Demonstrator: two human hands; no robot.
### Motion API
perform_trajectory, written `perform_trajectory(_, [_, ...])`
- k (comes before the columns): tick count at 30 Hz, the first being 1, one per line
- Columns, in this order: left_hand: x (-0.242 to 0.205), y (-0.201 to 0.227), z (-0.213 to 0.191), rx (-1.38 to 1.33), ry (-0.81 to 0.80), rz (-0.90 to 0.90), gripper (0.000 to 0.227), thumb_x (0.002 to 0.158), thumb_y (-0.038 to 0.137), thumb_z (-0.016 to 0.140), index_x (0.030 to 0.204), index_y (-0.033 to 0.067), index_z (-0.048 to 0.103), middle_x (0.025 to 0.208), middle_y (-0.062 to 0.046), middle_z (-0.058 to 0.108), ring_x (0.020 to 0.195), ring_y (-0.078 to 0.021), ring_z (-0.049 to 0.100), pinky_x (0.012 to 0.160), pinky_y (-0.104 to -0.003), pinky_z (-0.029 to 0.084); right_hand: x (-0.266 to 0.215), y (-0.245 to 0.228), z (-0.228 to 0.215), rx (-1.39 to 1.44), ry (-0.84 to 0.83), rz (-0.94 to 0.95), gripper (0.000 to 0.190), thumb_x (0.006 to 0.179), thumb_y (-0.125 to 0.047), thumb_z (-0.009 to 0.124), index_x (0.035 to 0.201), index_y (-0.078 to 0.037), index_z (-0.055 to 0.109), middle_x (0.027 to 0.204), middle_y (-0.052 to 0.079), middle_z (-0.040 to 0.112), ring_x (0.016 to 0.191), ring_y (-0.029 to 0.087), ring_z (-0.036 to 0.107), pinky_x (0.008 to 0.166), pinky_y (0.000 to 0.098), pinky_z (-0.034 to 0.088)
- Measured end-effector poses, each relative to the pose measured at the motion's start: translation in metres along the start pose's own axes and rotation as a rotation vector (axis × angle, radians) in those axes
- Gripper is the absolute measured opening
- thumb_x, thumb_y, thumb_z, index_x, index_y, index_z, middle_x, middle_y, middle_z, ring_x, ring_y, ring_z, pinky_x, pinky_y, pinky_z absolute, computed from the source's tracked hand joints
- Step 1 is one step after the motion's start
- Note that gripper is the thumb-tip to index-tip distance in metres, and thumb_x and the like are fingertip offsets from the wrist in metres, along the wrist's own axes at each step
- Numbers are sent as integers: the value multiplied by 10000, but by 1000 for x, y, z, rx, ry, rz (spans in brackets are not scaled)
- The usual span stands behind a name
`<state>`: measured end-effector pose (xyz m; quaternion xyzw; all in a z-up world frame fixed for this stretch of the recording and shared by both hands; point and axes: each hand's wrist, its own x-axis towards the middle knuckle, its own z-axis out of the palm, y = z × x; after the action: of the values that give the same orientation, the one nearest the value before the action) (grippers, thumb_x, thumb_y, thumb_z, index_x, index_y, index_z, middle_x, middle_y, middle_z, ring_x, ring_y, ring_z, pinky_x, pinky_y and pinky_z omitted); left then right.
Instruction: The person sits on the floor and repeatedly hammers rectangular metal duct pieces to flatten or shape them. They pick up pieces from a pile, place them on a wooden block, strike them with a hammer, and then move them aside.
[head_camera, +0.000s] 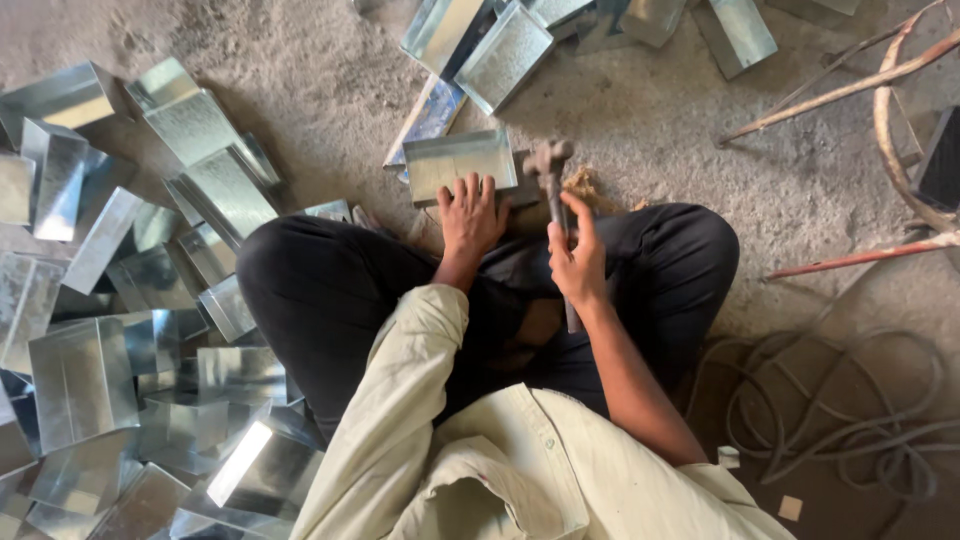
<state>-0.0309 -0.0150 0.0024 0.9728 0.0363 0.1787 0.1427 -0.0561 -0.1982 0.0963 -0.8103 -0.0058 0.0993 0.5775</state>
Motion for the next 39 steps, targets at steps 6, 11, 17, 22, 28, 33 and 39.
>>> perform_trajectory(6, [4, -5, 17, 48, 73, 3, 294, 946, 386, 639, 1062, 117, 618, 1043, -89, 574, 1018, -289, 544, 907, -501, 392, -6, -10, -4, -41, 93, -520, 405, 1108, -147, 562, 1496, -120, 448, 839, 23, 607, 658, 108, 569, 601, 293, 470])
perform_trajectory(11, [1, -6, 25, 67, 37, -10, 250, 949, 354, 631, 1060, 129, 630, 1011, -71, 577, 1004, -277, 555, 890, -499, 396, 1, 13, 8, -255, 16, -474, 421, 1070, -143, 604, 1470, -79, 489, 970, 52, 664, 733, 108, 645, 630, 296, 513])
perform_trajectory(17, [24, -2, 3, 74, 130, 28, 291, 972, 399, 600, 955, 113, 648, 887, -91, 642, 870, -292, 614, 864, -498, 398, -17, -35, -17, 102, -54, -221, 456, 1063, -125, 554, 1506, -126, 444, 791, 37, 601, 555, 70, 518, 467, 231, 434])
perform_trajectory(22, [68, -3, -15, -53, -78, -153, 512, 1039, 440, 520, 685, 121, 706, 662, -140, 683, 617, -340, 672, 649, -487, 480, -42, -72, -44, 379, 64, -496, 432, 1141, -100, 490, 1525, -161, 302, 920, 56, 611, 570, 70, 490, 501, 232, 416])
perform_trajectory(28, [72, -1, -18, -76, -73, -190, 533, 1025, 403, 507, 638, 108, 723, 630, -157, 689, 572, -363, 686, 529, -510, 488, -20, -32, -17, 146, 49, -507, 460, 1065, -74, 492, 1501, -154, 373, 743, 31, 523, 517, 80, 453, 469, 247, 406])
perform_trajectory(33, [72, 1, -17, -87, -63, -210, 525, 996, 411, 509, 623, 108, 720, 643, -158, 694, 587, -366, 693, 522, -495, 498, -16, -37, -39, -128, -7, -175, 454, 1079, -115, 559, 1521, -122, 456, 745, 4, 573, 589, 56, 538, 510, 234, 446])
perform_trajectory(39, [77, 4, -26, -103, -226, -236, 569, 1051, 412, 472, 640, 98, 711, 638, -163, 692, 600, -358, 695, 535, -486, 499, -24, -30, -37, 109, 122, -435, 441, 1102, -187, 523, 1521, -173, 385, 807, 1, 587, 568, 48, 511, 497, 222, 426])
